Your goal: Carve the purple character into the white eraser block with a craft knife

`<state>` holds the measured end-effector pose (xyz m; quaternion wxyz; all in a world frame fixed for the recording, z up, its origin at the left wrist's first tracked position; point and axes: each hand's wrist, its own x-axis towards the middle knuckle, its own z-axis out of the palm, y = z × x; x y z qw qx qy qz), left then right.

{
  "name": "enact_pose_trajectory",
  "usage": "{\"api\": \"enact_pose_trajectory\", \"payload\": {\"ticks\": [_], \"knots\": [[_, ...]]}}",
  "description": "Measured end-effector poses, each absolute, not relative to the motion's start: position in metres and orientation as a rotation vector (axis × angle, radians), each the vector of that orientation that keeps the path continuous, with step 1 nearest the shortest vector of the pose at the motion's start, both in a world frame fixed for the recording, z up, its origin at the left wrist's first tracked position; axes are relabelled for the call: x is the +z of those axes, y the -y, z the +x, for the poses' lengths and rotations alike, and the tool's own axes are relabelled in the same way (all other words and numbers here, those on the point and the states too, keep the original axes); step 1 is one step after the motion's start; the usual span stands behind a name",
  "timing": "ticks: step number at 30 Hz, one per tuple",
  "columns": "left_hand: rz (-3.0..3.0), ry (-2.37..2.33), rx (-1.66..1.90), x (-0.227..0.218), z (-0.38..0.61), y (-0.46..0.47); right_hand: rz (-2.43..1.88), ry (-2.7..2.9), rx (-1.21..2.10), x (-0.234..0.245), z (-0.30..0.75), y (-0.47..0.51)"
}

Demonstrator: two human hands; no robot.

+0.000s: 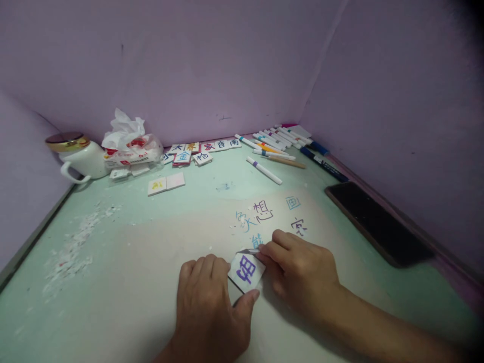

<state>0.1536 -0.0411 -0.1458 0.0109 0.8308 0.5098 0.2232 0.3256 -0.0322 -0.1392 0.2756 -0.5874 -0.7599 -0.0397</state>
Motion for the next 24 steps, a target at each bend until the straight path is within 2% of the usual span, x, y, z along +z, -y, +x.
{"api": "enact_pose_trajectory", "payload": {"ticks": [14, 19, 24], "knots": [[2.665, -1.582, 0.618, -0.149, 0.15, 0.04, -1.582, 2.013, -0.157, -0.151, 0.325, 0.033], [2.683, -1.595, 0.624, -0.148, 0.15, 0.04, -1.723, 1.96, -0.204, -0.154, 0.335, 0.025], [2.633, -1.552, 0.661, -0.148, 0.15, 0.041, -1.695, 1.917, -0.034, -0.153, 0.344, 0.023]]}}
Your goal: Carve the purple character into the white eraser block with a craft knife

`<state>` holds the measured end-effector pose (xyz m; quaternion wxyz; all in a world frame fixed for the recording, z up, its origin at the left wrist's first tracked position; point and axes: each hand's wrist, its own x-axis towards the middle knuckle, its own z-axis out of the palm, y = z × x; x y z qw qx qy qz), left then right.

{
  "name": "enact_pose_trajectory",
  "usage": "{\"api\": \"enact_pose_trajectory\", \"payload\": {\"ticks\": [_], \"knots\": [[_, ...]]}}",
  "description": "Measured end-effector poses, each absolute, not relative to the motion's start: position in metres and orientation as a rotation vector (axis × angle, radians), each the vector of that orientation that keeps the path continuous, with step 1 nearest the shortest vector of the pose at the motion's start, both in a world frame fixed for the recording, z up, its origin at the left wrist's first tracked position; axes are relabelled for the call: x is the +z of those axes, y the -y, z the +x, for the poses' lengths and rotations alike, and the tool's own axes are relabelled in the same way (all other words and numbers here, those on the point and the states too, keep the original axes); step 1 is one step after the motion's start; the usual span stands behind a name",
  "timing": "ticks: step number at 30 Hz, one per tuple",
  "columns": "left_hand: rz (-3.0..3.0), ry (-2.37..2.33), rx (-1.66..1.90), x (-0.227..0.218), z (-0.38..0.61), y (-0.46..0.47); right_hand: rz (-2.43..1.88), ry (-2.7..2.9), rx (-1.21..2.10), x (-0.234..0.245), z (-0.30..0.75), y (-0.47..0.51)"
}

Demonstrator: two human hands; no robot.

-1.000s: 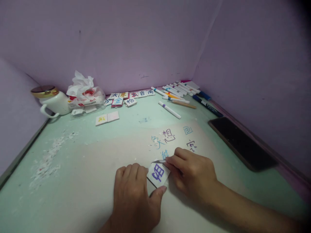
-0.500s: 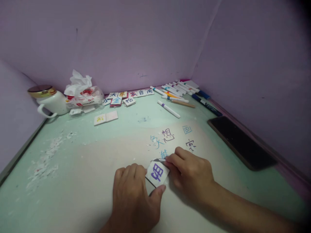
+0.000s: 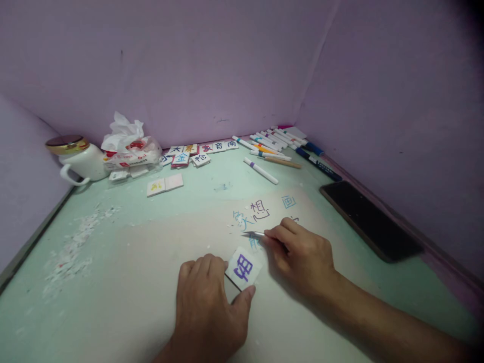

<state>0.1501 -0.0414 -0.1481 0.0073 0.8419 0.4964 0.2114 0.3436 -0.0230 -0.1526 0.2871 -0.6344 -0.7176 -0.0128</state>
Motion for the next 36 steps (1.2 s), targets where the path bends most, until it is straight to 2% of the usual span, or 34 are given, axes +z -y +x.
{"api": "enact_pose_trajectory", "payload": {"ticks": [6, 15, 18, 24, 30, 36], "knots": [[2.571, -1.511, 0.706, -0.149, 0.15, 0.042, -1.685, 1.709, 0.329, -0.144, 0.355, 0.019], [2.712, -1.29, 1.081, -0.143, 0.146, 0.043, -1.395, 1.17, 1.541, -0.12, 0.353, 0.024], [2.69, -1.284, 1.187, -0.144, 0.145, 0.043, -1.327, 1.139, 1.809, -0.125, 0.347, 0.027], [2.634, -1.272, 1.042, -0.145, 0.142, 0.043, -1.399, 1.124, 1.782, -0.123, 0.342, 0.029], [2.201, -1.215, 1.097, -0.136, 0.141, 0.039, -1.532, 1.246, 1.725, -0.12, 0.341, 0.032], [1.994, -1.182, 0.918, -0.132, 0.152, 0.039, -1.53, 1.431, 1.733, -0.125, 0.336, 0.039]]}}
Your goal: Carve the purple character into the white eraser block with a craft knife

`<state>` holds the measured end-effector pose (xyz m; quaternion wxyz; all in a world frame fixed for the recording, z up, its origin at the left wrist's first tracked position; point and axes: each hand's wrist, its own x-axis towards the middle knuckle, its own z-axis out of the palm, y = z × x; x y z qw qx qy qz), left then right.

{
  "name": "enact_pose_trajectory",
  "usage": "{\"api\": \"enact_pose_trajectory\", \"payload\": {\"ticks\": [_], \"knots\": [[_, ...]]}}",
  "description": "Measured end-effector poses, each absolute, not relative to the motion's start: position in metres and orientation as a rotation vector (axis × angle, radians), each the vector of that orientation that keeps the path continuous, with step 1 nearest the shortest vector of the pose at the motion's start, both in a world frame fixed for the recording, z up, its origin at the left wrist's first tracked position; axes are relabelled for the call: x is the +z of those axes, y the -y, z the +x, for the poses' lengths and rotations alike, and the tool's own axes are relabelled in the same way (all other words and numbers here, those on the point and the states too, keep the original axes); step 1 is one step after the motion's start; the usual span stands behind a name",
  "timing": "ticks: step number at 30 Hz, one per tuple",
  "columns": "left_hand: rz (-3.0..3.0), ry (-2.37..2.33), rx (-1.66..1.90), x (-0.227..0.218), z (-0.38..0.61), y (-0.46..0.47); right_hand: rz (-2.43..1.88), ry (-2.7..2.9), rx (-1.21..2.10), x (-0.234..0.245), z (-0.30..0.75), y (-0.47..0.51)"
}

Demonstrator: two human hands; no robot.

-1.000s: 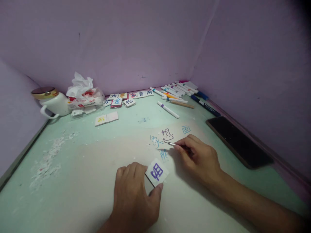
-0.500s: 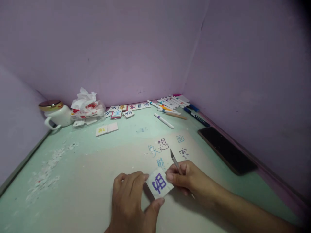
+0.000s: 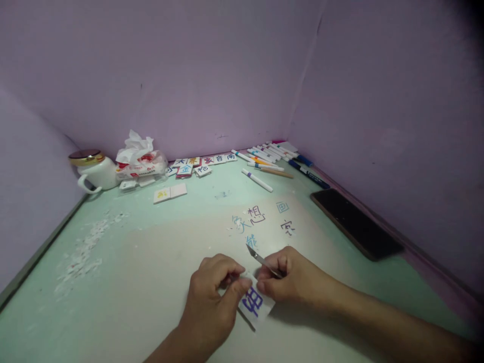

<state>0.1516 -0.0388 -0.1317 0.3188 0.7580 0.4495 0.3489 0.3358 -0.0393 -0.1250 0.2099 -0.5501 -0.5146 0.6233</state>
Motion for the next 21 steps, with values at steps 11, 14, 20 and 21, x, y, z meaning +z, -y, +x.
{"api": "enact_pose_trajectory", "payload": {"ticks": [11, 14, 20, 21], "knots": [[1.92, -1.232, 0.666, -0.129, 0.156, 0.036, -1.423, 1.435, 1.846, -0.125, 0.334, 0.044], [1.851, -1.211, 0.614, -0.126, 0.155, 0.033, -1.384, 1.429, 1.877, -0.124, 0.335, 0.043], [1.775, -1.168, 0.584, -0.122, 0.153, 0.032, -1.363, 1.421, 1.897, -0.123, 0.336, 0.043], [1.764, -1.174, 0.606, -0.122, 0.152, 0.031, -1.371, 1.42, 1.895, -0.124, 0.336, 0.043]]}}
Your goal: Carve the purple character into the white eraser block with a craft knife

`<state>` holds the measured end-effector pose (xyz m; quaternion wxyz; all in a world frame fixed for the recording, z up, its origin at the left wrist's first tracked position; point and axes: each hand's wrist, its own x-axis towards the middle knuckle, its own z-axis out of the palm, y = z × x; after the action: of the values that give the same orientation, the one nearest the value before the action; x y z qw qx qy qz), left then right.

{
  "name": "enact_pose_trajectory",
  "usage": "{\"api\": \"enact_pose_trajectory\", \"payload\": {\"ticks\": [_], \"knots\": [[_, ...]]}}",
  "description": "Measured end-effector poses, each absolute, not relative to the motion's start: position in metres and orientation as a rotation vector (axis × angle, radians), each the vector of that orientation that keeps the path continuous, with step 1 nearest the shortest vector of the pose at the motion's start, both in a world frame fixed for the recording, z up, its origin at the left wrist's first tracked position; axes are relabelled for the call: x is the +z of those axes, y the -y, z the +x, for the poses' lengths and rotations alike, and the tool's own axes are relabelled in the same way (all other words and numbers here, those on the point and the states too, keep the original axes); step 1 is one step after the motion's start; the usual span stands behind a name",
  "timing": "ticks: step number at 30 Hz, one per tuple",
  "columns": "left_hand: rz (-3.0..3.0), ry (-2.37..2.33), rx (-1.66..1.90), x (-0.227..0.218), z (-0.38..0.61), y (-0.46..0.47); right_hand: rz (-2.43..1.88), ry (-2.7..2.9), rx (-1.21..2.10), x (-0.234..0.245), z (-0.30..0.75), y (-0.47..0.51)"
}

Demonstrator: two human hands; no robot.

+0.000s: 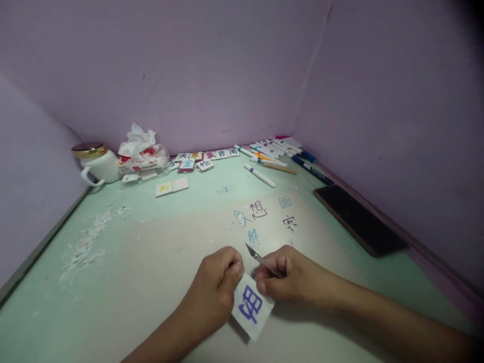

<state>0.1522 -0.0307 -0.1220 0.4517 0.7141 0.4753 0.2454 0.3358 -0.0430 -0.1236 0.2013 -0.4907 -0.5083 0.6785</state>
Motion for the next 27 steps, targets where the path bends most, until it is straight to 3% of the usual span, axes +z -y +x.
{"api": "enact_pose_trajectory", "payload": {"ticks": [7, 11, 18, 27], "knots": [[1.616, -1.517, 0.931, -0.133, 0.144, 0.019, -1.56, 1.374, 1.761, -0.122, 0.338, 0.039], [1.802, -1.519, 1.112, -0.135, 0.141, 0.021, -1.703, 1.635, 1.629, -0.119, 0.348, 0.033], [2.478, -1.188, 0.777, -0.137, 0.144, 0.039, -1.661, 1.712, 1.282, -0.114, 0.368, 0.024], [2.589, -1.167, 0.532, -0.141, 0.149, 0.039, -1.639, 1.736, 0.97, -0.129, 0.382, 0.035]]}}
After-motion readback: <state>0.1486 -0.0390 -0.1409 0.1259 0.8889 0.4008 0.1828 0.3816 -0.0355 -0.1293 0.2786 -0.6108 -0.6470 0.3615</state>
